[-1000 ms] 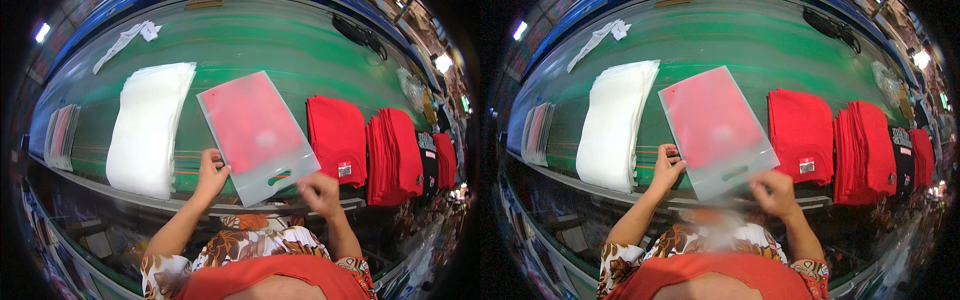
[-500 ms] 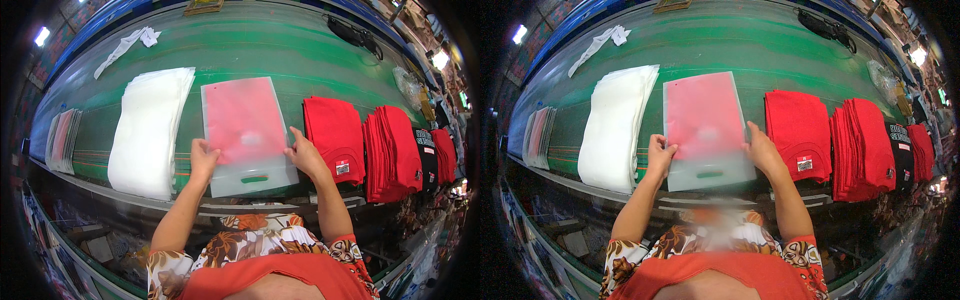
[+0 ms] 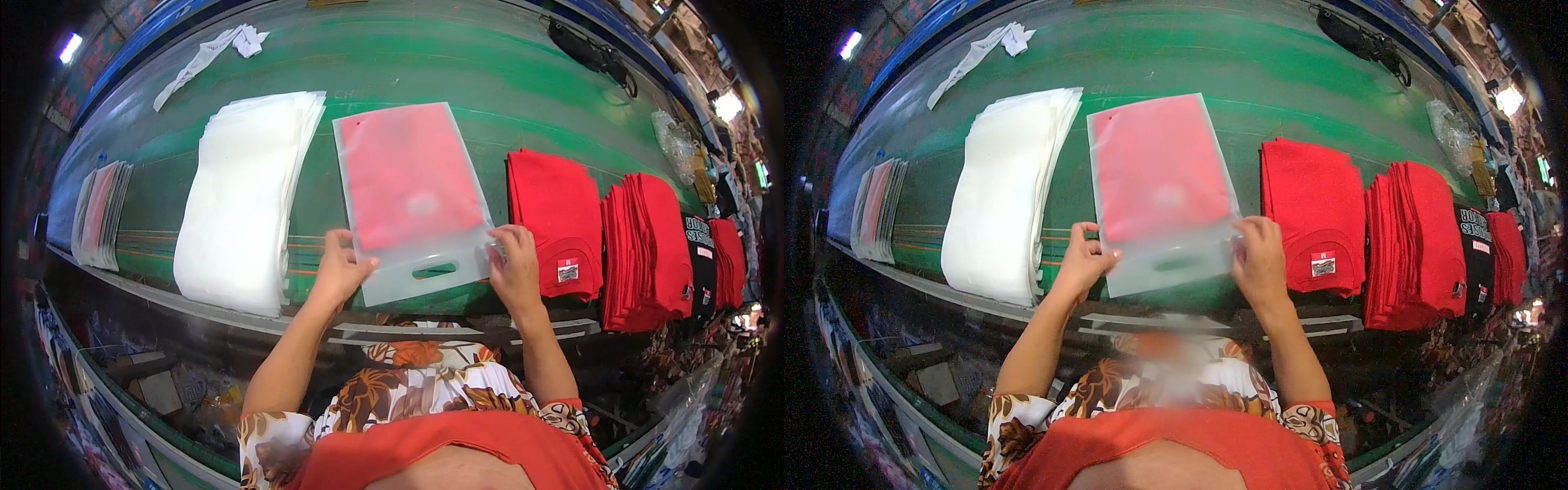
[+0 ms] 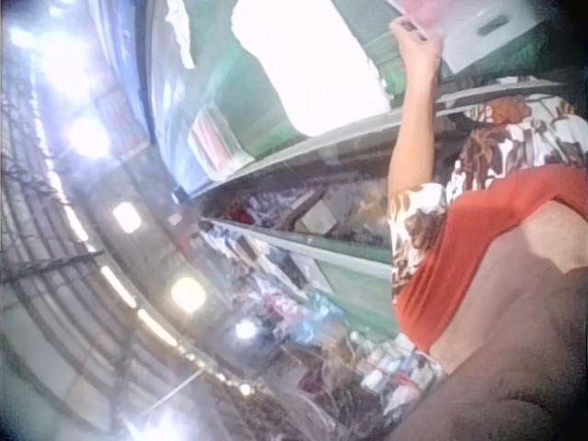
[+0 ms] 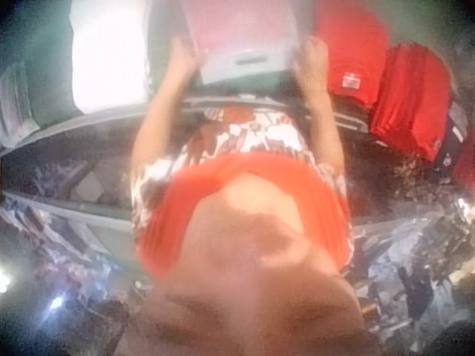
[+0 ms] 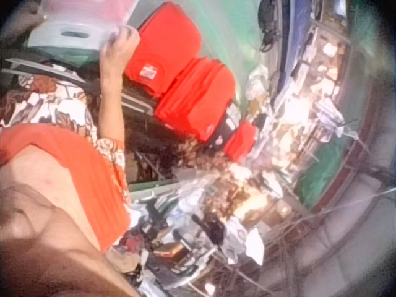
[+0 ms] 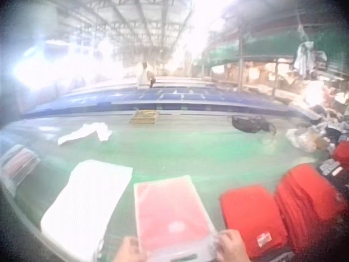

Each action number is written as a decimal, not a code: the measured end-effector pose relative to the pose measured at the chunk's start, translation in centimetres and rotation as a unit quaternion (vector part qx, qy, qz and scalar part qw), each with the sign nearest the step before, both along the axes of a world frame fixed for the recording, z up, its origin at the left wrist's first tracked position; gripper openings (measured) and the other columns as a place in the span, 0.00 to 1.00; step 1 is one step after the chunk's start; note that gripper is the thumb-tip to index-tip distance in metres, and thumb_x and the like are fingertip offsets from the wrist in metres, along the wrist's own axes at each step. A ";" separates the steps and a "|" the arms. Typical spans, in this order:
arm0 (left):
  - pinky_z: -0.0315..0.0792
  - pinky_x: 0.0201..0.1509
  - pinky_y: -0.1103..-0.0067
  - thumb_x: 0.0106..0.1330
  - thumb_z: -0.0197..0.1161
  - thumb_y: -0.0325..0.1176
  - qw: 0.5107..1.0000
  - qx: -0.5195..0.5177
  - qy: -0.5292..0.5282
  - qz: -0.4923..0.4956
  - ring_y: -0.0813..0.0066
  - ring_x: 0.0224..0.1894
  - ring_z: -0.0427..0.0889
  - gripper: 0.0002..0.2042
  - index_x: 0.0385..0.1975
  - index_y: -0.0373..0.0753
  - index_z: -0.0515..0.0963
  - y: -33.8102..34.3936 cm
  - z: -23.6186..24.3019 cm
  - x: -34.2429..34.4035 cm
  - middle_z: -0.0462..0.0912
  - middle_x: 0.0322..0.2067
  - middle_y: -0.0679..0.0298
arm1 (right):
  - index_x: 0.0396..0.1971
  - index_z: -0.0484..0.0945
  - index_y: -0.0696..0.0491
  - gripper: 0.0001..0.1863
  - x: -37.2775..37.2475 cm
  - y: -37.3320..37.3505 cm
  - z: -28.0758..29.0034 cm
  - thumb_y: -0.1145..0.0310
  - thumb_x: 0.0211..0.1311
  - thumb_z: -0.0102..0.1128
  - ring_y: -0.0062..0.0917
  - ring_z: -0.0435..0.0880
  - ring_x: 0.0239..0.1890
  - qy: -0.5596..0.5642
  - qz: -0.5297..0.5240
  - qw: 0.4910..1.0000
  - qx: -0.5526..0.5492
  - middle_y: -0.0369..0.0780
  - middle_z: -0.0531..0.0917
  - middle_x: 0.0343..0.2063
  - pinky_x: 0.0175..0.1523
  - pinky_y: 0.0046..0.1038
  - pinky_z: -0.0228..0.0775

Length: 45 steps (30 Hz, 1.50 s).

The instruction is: The person places folded red t-shirts into clear plastic bags on a green worktable. They open each bag, insert a shirt, and seal it before moving to the next item. The process is repeated for several shirts.

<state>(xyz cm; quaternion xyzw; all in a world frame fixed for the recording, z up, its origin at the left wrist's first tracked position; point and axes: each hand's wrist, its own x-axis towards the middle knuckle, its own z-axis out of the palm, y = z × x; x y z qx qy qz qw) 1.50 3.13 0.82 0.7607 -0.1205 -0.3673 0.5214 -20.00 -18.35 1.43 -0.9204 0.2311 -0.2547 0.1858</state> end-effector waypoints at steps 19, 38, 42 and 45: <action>0.73 0.28 0.81 0.58 0.71 0.21 0.997 -0.044 0.050 0.034 0.76 0.25 0.79 0.23 0.44 0.36 0.61 2.8 -2.2 -0.5 0.82 0.26 0.56 | 0.49 0.77 0.52 0.20 3.2 9.3 -2.4 0.67 0.56 0.67 0.36 0.73 0.60 0.132 0.169 0.976 -0.042 0.39 0.78 0.52 0.66 0.46 0.61; 0.78 0.28 0.81 0.62 0.68 0.21 0.941 -0.121 0.308 0.077 0.73 0.32 0.84 0.19 0.39 0.45 0.61 3.2 -2.7 1.6 0.82 0.32 0.60 | 0.55 0.71 0.53 0.22 7.7 15.1 -2.4 0.65 0.65 0.67 0.30 0.76 0.59 -0.233 -0.030 0.353 0.905 0.43 0.79 0.52 0.67 0.38 0.67; 0.75 0.27 0.83 0.62 0.69 0.21 0.954 -0.147 0.256 0.053 0.76 0.30 0.83 0.19 0.39 0.45 0.62 4.2 -3.2 1.0 0.82 0.28 0.63 | 0.49 0.73 0.56 0.15 9.3 15.4 -3.4 0.71 0.66 0.65 0.28 0.83 0.48 -0.237 -0.124 0.390 0.881 0.39 0.81 0.46 0.57 0.31 0.78; 0.77 0.28 0.81 0.64 0.69 0.24 0.957 -0.163 0.236 0.048 0.75 0.29 0.82 0.20 0.42 0.42 0.60 4.5 -3.5 0.9 0.82 0.27 0.60 | 0.48 0.73 0.57 0.14 9.5 15.7 -3.9 0.71 0.66 0.64 0.28 0.83 0.48 -0.227 -0.134 0.415 0.871 0.40 0.81 0.46 0.56 0.32 0.78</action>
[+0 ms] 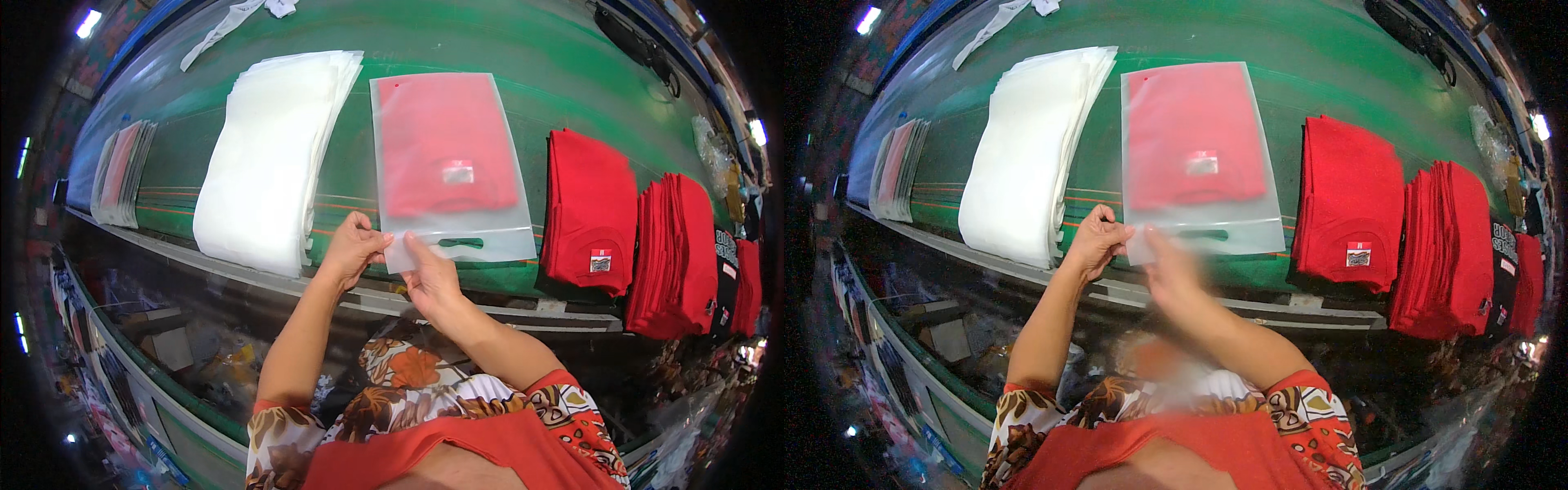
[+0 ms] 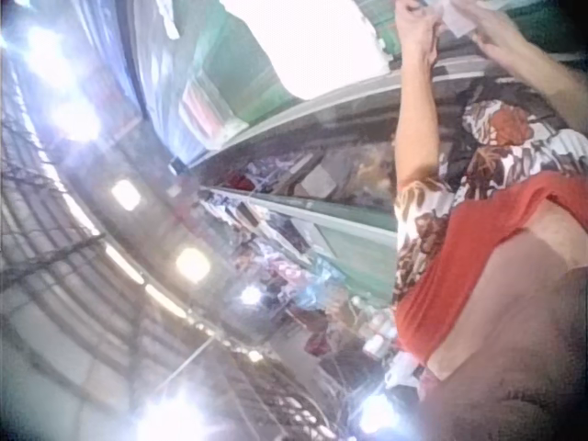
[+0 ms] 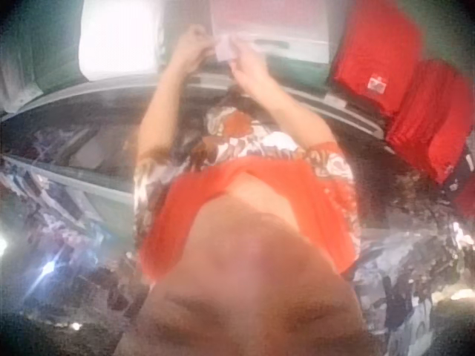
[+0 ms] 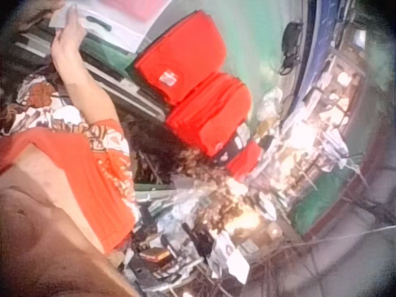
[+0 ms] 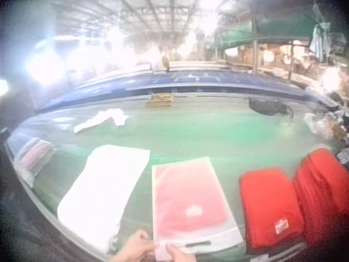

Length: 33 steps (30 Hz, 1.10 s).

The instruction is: The person places folded red t-shirts into clear plastic bags on a green worktable. They open each bag, insert a shirt, and seal it before moving to the next item. The process is repeated for several shirts.

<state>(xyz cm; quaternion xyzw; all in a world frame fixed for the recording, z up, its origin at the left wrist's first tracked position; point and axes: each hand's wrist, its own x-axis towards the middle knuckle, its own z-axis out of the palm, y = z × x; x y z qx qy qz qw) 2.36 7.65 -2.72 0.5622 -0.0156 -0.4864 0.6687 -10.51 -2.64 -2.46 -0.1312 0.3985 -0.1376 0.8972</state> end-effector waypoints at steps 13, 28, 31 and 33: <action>0.78 0.31 0.81 0.61 0.68 0.21 0.998 -0.008 -0.057 0.020 0.77 0.30 0.81 0.20 0.42 0.42 0.62 -0.6 -0.2 -0.9 0.83 0.31 0.60 | 0.46 0.76 0.55 0.13 0.0 0.2 1.1 0.71 0.65 0.66 0.26 0.83 0.46 0.049 -0.016 0.997 -0.064 0.37 0.82 0.43 0.52 0.31 0.78; 0.74 0.31 0.83 0.60 0.67 0.18 0.999 -0.018 -0.049 -0.007 0.81 0.27 0.77 0.21 0.39 0.43 0.59 -0.5 -0.7 -1.0 0.77 0.27 0.67 | 0.41 0.80 0.56 0.09 0.1 0.8 0.5 0.72 0.63 0.67 0.24 0.86 0.38 0.112 -0.010 0.984 -0.140 0.37 0.85 0.38 0.42 0.27 0.81; 0.73 0.31 0.84 0.61 0.66 0.18 0.999 -0.033 -0.043 -0.003 0.82 0.26 0.76 0.20 0.40 0.43 0.59 -0.4 -0.9 -1.0 0.76 0.27 0.68 | 0.40 0.81 0.55 0.08 0.5 1.2 1.5 0.71 0.62 0.68 0.23 0.85 0.36 0.130 -0.018 0.981 -0.144 0.36 0.85 0.36 0.38 0.26 0.79; 0.72 0.31 0.84 0.61 0.66 0.19 0.998 -0.037 -0.043 -0.004 0.82 0.27 0.76 0.20 0.40 0.43 0.60 -0.5 -0.8 -1.0 0.76 0.27 0.68 | 0.39 0.81 0.54 0.08 0.7 1.4 1.6 0.71 0.62 0.68 0.22 0.85 0.34 0.133 -0.028 0.980 -0.145 0.35 0.85 0.35 0.36 0.25 0.78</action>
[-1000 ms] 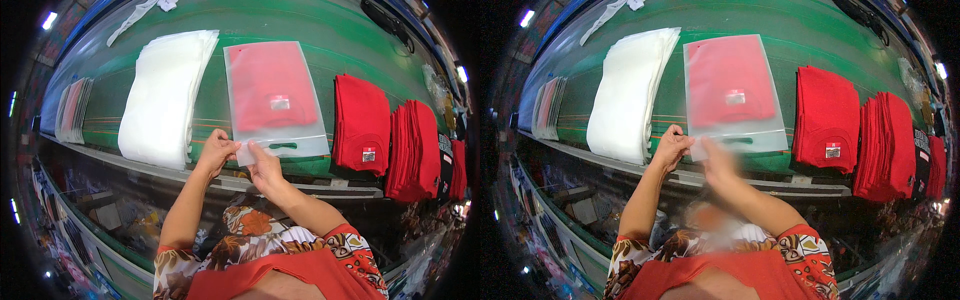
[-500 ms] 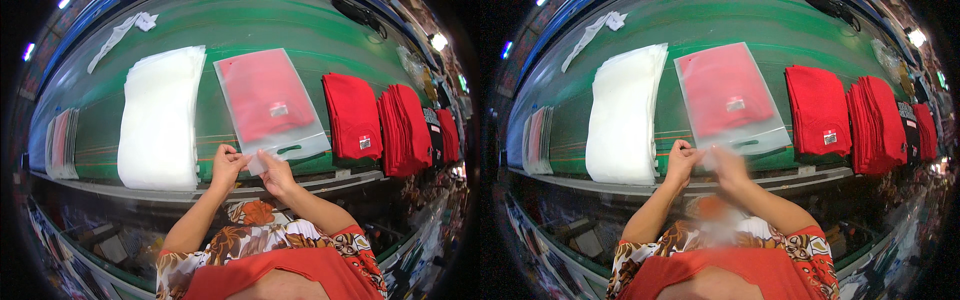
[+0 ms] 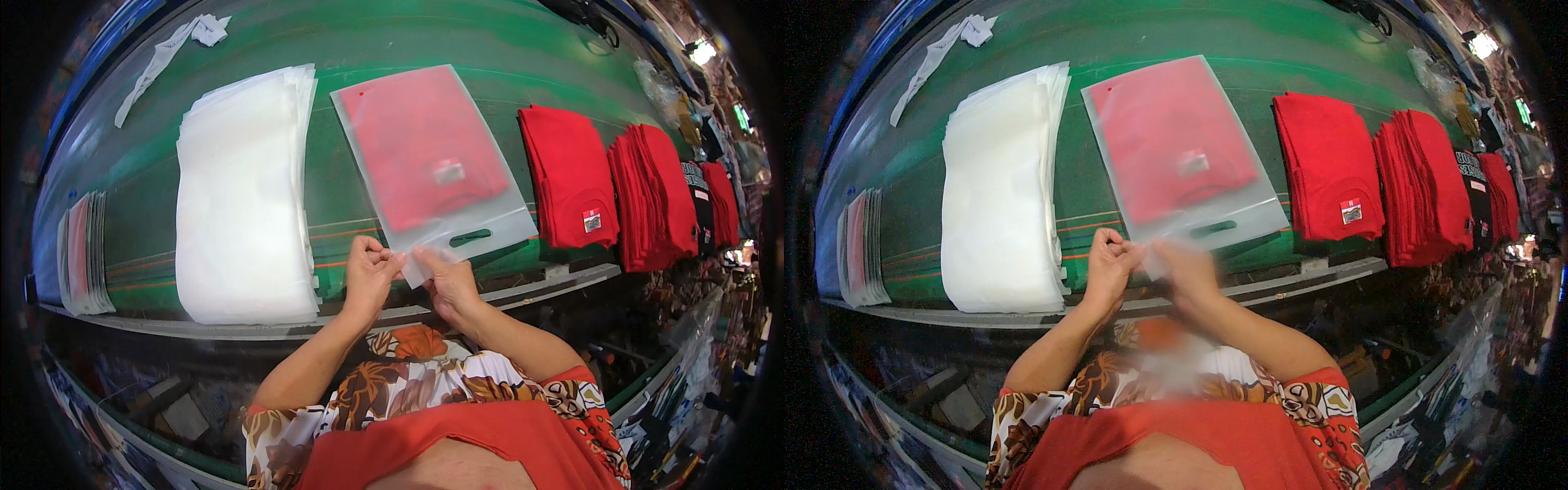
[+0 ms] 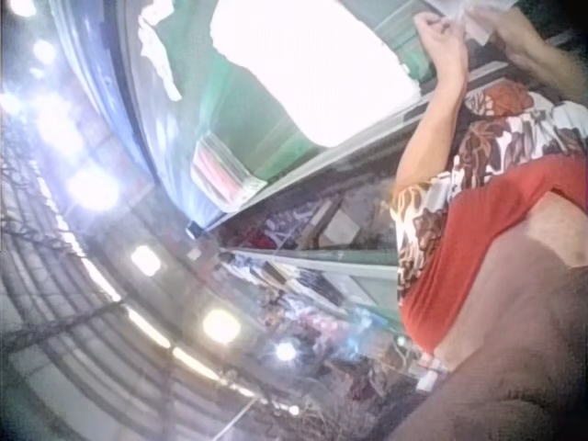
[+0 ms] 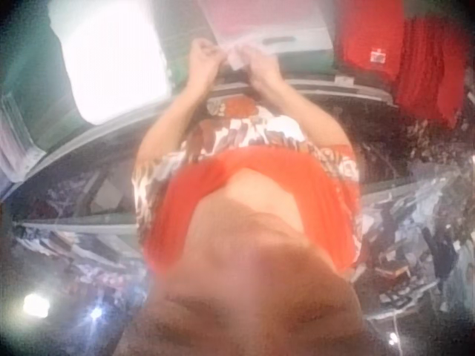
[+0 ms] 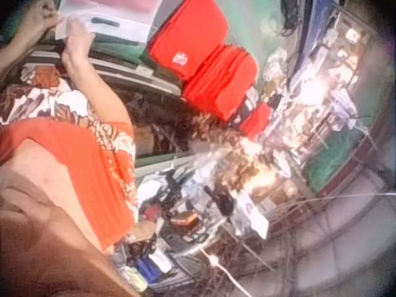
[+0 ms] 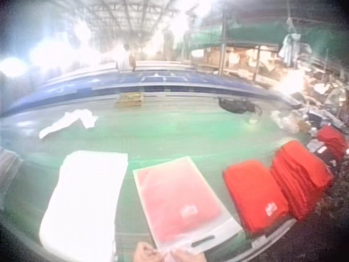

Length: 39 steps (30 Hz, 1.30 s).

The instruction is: The person places folded red t-shirts into clear plastic bags on a green worktable. They open each bag, insert a shirt, and seal it before moving to the next item. The process is repeated for several shirts.

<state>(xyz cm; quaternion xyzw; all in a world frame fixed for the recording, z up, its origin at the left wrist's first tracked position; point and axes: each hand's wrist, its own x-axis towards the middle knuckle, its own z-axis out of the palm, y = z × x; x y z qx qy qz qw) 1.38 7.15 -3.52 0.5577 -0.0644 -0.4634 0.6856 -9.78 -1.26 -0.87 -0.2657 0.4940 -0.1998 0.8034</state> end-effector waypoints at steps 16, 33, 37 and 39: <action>0.71 0.28 0.83 0.61 0.63 0.17 1.000 0.018 -0.001 0.004 0.81 0.26 0.76 0.19 0.41 0.42 0.59 -0.2 0.6 -0.1 0.78 0.26 0.65 | 0.41 0.81 0.54 0.10 -0.2 -0.1 -0.4 0.69 0.63 0.68 0.20 0.84 0.32 0.015 0.006 1.000 -0.021 0.35 0.84 0.36 0.31 0.24 0.74; 0.73 0.28 0.83 0.56 0.73 0.21 0.987 0.118 -0.098 0.055 0.80 0.26 0.78 0.27 0.47 0.36 0.59 -1.4 2.3 -1.3 0.81 0.26 0.61 | 0.42 0.80 0.55 0.09 0.2 0.0 1.4 0.69 0.66 0.65 0.23 0.84 0.35 -0.012 0.002 1.000 0.015 0.36 0.84 0.37 0.35 0.27 0.77; 0.71 0.27 0.83 0.57 0.72 0.21 0.985 0.107 -0.119 0.063 0.82 0.25 0.76 0.25 0.43 0.37 0.59 -1.4 1.7 -1.5 0.81 0.25 0.61 | 0.42 0.80 0.55 0.08 0.0 0.1 -0.3 0.69 0.66 0.65 0.22 0.85 0.35 -0.009 -0.005 1.000 0.010 0.36 0.84 0.37 0.35 0.26 0.77; 0.70 0.27 0.84 0.57 0.72 0.21 0.981 0.101 -0.153 0.055 0.83 0.25 0.75 0.24 0.41 0.37 0.58 -1.4 1.5 -1.5 0.79 0.24 0.62 | 0.42 0.80 0.55 0.08 0.0 0.1 -0.8 0.69 0.66 0.65 0.22 0.85 0.35 -0.007 -0.004 1.000 0.001 0.36 0.84 0.37 0.35 0.26 0.77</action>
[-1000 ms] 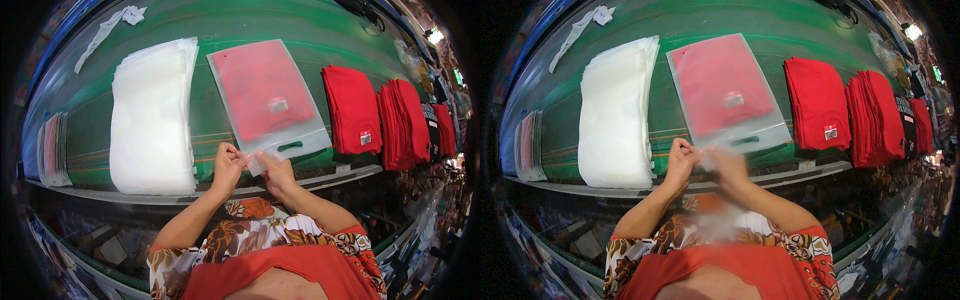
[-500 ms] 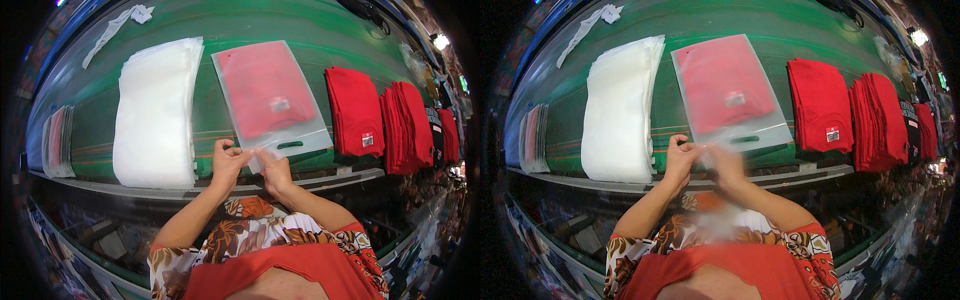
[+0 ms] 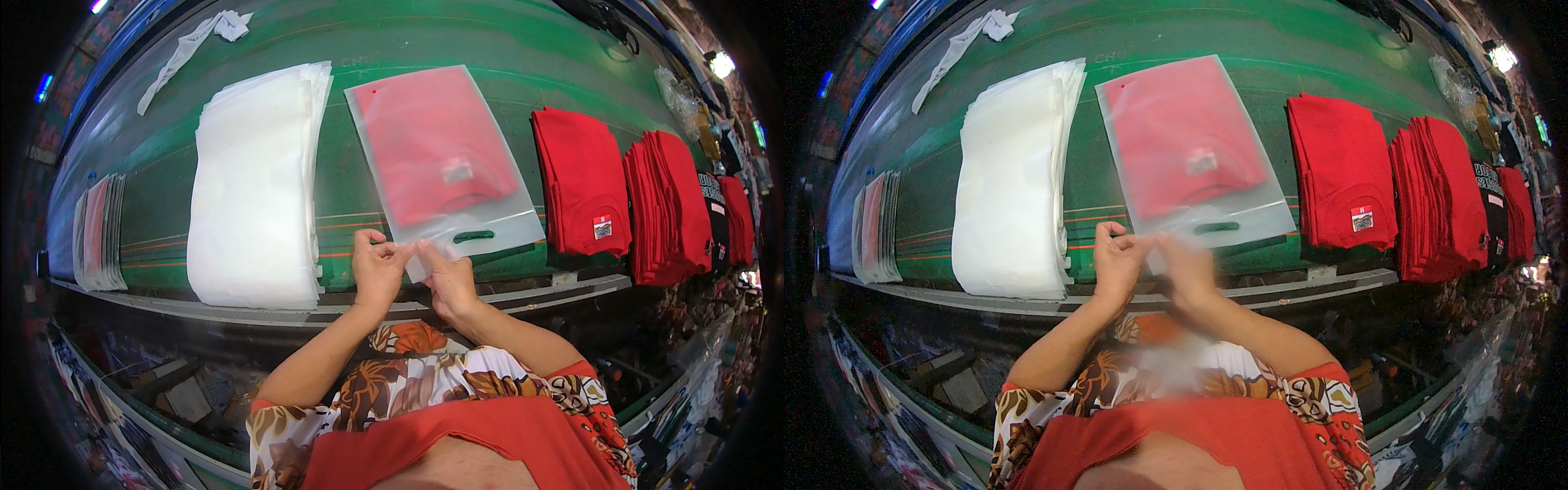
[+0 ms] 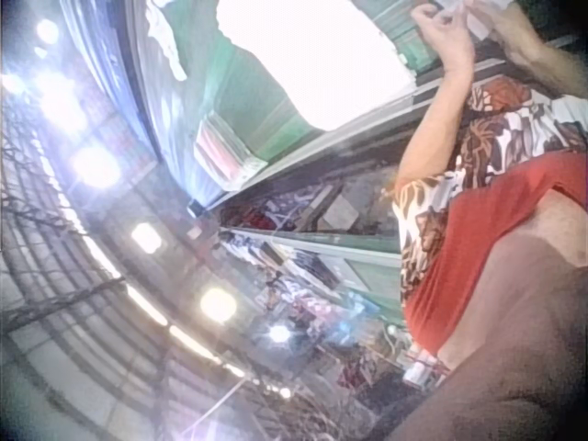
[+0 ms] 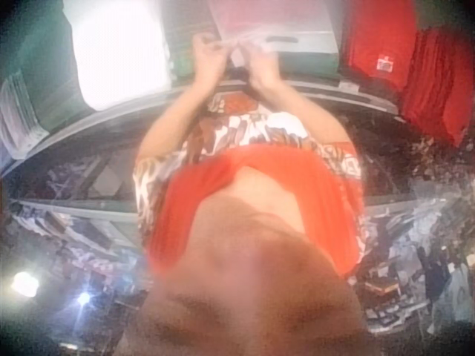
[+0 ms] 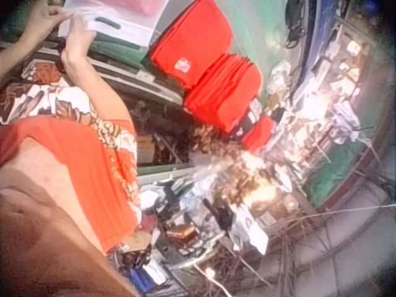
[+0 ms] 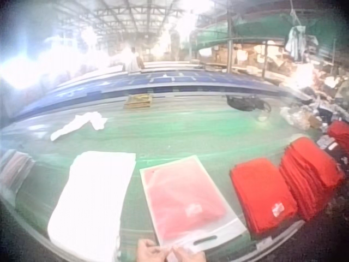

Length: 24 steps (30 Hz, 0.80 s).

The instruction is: The person places folded red t-shirts into clear plastic bags on a green worktable. They open each bag, insert a shirt, and seal it before moving to the next item. The process is repeated for several shirts.

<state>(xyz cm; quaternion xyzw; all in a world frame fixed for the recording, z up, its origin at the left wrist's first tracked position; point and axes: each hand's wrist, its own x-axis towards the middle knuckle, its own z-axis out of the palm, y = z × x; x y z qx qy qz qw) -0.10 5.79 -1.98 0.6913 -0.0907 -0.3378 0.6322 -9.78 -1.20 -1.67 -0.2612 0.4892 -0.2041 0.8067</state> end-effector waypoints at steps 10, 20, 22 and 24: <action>0.68 0.29 0.85 0.56 0.70 0.18 0.999 -0.036 -0.035 0.002 0.85 0.26 0.72 0.23 0.37 0.39 0.57 0.0 -1.2 0.0 0.73 0.25 0.65 | 0.42 0.79 0.56 0.10 0.2 -0.2 1.9 0.69 0.64 0.67 0.26 0.86 0.38 0.029 -0.018 0.999 0.017 0.38 0.84 0.38 0.38 0.29 0.81; 0.69 0.30 0.85 0.57 0.69 0.17 0.999 -0.025 0.020 -0.031 0.84 0.27 0.74 0.24 0.40 0.39 0.57 0.1 -1.7 0.8 0.74 0.25 0.64 | 0.38 0.81 0.58 0.10 -0.5 -0.5 0.7 0.66 0.64 0.64 0.26 0.79 0.31 0.009 -0.011 1.000 -0.025 0.38 0.81 0.33 0.30 0.34 0.72; 0.70 0.31 0.85 0.57 0.69 0.17 0.998 -0.032 0.045 -0.037 0.83 0.28 0.75 0.24 0.40 0.38 0.57 0.3 -1.9 1.2 0.75 0.26 0.63 | 0.38 0.81 0.58 0.10 -0.6 -1.0 2.0 0.67 0.64 0.64 0.26 0.80 0.31 0.006 -0.016 0.999 -0.031 0.38 0.81 0.34 0.31 0.33 0.73; 0.70 0.32 0.85 0.57 0.69 0.17 0.997 -0.032 0.057 -0.036 0.83 0.29 0.77 0.24 0.41 0.38 0.57 0.2 -1.4 1.1 0.76 0.26 0.62 | 0.39 0.81 0.58 0.09 -0.8 -1.7 2.1 0.68 0.65 0.64 0.25 0.81 0.32 0.007 -0.037 0.999 -0.022 0.38 0.82 0.34 0.32 0.32 0.73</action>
